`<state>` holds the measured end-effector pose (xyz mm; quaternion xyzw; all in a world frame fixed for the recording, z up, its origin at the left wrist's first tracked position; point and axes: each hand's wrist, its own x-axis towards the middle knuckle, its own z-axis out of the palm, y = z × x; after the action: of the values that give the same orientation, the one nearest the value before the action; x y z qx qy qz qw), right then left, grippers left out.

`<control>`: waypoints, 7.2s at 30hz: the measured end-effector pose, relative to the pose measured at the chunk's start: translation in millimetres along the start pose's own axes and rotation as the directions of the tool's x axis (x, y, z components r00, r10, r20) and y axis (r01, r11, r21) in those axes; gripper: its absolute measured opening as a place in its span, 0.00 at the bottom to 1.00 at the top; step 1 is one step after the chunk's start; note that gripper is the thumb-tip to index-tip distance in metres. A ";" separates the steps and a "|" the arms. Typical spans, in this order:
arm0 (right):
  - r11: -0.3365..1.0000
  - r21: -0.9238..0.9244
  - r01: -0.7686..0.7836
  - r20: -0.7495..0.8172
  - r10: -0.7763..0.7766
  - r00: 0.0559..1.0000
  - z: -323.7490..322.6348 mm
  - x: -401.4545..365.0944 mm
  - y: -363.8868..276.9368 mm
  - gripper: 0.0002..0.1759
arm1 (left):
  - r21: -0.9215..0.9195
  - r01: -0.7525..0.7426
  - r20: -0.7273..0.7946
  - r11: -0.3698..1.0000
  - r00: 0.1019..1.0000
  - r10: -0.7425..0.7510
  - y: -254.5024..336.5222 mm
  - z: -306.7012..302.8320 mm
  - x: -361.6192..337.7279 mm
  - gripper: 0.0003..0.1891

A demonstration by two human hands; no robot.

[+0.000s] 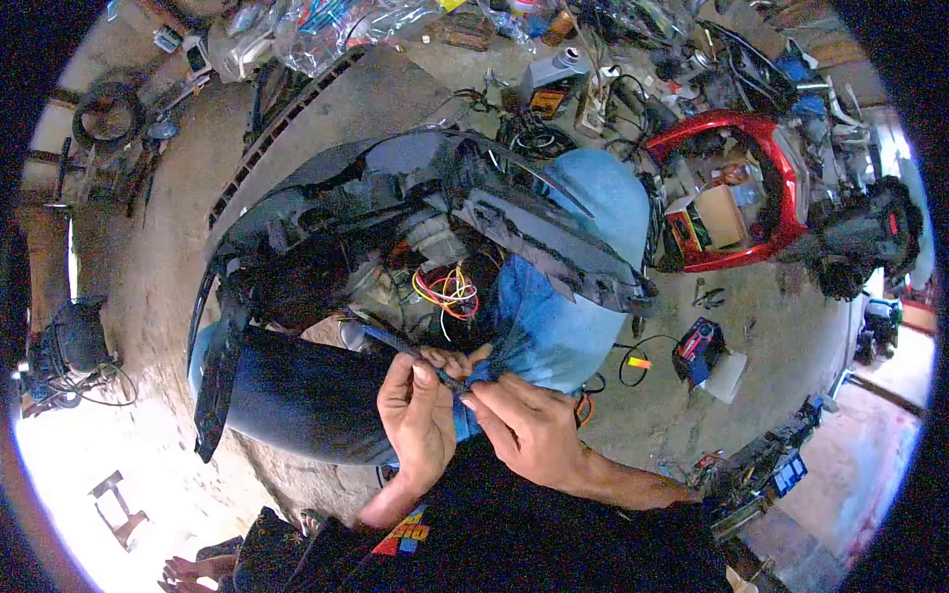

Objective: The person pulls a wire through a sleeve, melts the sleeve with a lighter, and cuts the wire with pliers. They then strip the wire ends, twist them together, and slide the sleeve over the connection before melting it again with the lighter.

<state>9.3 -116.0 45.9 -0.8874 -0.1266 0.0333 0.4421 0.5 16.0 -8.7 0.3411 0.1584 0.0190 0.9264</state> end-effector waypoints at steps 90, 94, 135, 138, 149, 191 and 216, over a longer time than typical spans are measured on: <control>0.993 0.075 -0.092 0.010 0.091 0.996 -5.6 2.3 5.7 0.07 | -0.096 0.052 -0.072 0.994 0.996 -0.059 3.4 1.2 12.9 0.11; 0.988 0.095 -0.119 0.042 0.115 0.992 -6.0 2.3 3.4 0.06 | -0.097 0.006 -0.110 0.995 0.994 -0.017 5.3 -3.4 20.2 0.11; 0.902 0.262 -0.343 0.117 0.324 0.939 -40.2 -12.1 26.2 0.09 | -0.306 -0.108 -0.088 0.946 0.993 0.085 17.3 -41.0 55.9 0.15; 0.855 0.343 -0.389 0.135 0.365 0.921 -38.8 -8.1 26.5 0.09 | -0.301 -0.105 -0.076 0.948 0.993 0.086 17.5 -44.5 56.6 0.15; 0.872 0.303 -0.383 0.152 0.353 0.923 -38.0 -7.8 29.8 0.08 | 0.523 0.156 -0.022 0.838 0.985 -0.170 7.9 0.0 -20.5 0.24; 0.884 0.220 -0.413 0.261 0.354 0.898 -32.7 6.5 1.6 0.08 | 0.161 0.080 0.039 0.984 0.995 -0.087 -17.0 2.6 -19.0 0.15; 0.789 0.383 -0.481 0.230 0.423 0.876 -24.5 -3.2 -0.1 0.09 | -0.100 -0.015 -0.053 0.995 0.999 0.010 -13.4 9.6 0.4 0.11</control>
<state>10.4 -135.8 60.7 -0.7681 0.0715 0.2238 0.5956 2.8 -0.1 -10.5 0.2944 0.1794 0.0416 0.9378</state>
